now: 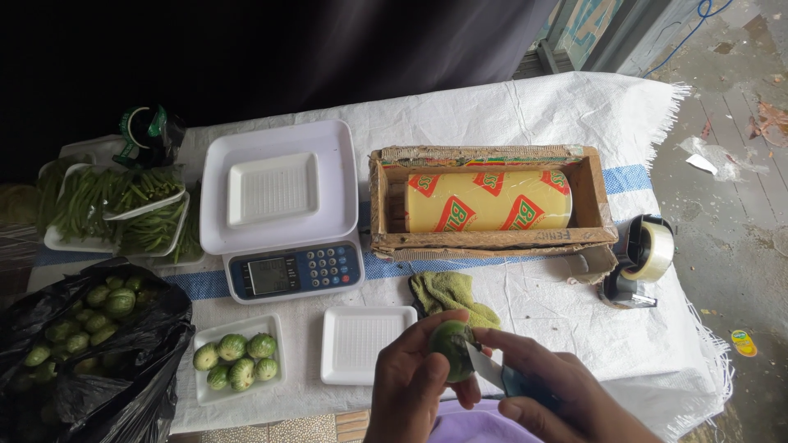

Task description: The person is preparing small green vegetables by weighing them on a digital scale and trimming them with a knife before placing them into trays.

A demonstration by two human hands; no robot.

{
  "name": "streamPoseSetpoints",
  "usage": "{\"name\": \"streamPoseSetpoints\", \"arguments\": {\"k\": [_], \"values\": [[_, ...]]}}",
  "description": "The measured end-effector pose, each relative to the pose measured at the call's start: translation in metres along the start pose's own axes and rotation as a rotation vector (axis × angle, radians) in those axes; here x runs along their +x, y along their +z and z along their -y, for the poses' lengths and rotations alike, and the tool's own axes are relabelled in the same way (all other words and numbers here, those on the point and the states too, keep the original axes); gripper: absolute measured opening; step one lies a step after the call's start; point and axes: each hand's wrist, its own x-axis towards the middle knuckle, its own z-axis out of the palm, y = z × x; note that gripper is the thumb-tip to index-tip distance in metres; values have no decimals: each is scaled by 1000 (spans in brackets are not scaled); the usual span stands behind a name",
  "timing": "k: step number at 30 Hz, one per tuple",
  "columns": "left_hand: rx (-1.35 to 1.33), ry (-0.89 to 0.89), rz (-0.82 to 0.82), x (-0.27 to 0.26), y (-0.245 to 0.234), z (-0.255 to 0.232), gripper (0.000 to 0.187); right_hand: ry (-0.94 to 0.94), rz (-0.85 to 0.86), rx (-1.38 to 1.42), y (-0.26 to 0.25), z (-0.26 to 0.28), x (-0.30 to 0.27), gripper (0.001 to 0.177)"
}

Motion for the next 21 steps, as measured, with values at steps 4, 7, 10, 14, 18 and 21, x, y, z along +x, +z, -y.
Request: {"name": "streamPoseSetpoints", "arguments": {"k": [4,7,10,14,18,21], "values": [[118,4,22,-1,-1,-5,83,-130,-28,31,5,-4,4,61],[187,72,34,-3,-1,-4,78,-162,-99,-43,9,-13,6,61],[197,65,-26,-3,-2,2,63,-191,-111,21,10,-11,9,58],[198,126,-21,-3,-2,5,66,-323,-149,69,13,-15,12,58],[225,105,-13,-4,-2,-2,75,-185,-151,18,7,-5,5,61],[156,118,-6,-2,-7,4,66,-216,-90,75,2,-2,4,63]]}}
